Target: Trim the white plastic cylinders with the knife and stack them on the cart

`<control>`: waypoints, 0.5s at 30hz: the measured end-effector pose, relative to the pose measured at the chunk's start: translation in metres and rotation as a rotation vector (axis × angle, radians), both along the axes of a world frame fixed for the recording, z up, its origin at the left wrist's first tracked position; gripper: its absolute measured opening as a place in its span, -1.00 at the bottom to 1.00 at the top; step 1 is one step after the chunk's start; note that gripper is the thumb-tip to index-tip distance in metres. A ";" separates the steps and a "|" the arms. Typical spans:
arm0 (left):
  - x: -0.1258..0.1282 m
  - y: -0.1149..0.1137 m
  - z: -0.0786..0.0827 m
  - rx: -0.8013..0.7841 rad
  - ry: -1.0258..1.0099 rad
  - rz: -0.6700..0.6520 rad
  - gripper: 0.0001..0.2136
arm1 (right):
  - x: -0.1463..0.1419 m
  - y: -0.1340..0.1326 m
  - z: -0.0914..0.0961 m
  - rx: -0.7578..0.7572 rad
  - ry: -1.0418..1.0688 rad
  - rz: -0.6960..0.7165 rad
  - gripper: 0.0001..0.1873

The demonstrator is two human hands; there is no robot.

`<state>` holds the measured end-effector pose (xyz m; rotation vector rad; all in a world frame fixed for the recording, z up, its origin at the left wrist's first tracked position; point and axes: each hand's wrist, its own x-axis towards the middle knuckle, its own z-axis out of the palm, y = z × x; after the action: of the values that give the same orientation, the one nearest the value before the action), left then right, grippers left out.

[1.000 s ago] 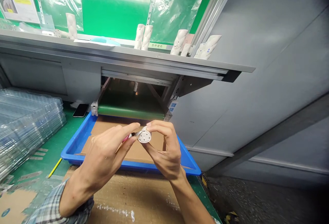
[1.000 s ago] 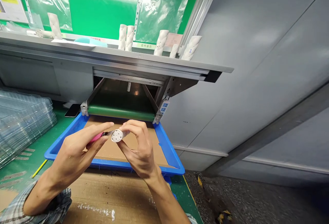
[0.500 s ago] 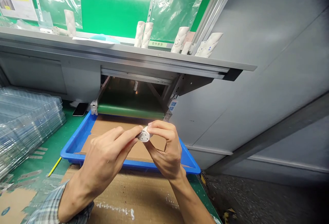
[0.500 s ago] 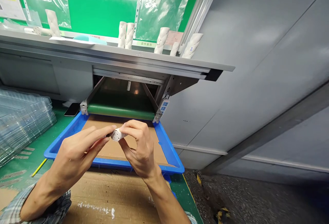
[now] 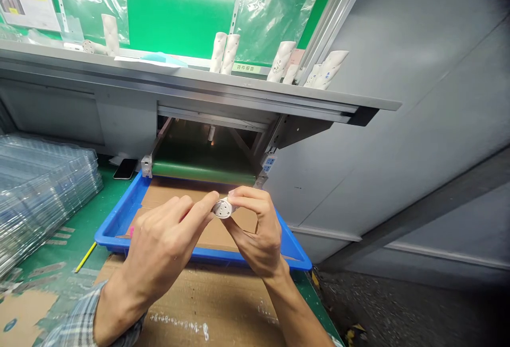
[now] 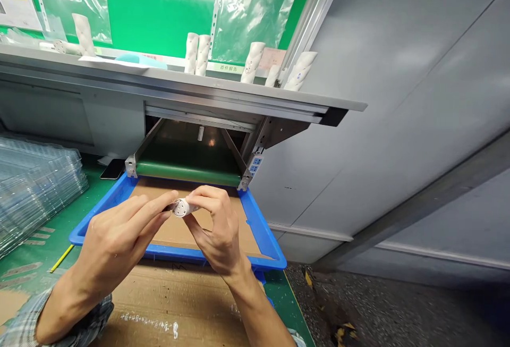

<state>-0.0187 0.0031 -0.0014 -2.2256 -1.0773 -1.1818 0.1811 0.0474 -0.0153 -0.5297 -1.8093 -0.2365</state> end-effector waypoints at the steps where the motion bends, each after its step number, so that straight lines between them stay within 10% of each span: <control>1: 0.000 0.000 0.000 0.014 0.000 0.007 -0.71 | 0.000 0.000 0.000 0.005 -0.005 -0.009 -0.58; 15: 0.005 -0.013 0.000 0.057 0.044 0.102 -0.84 | 0.001 0.001 -0.002 0.223 -0.105 -0.218 -0.46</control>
<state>-0.0135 -0.0095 -0.0011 -2.1178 -1.1116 -1.1021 0.1823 0.0482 -0.0172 -0.5636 -1.7979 -0.6187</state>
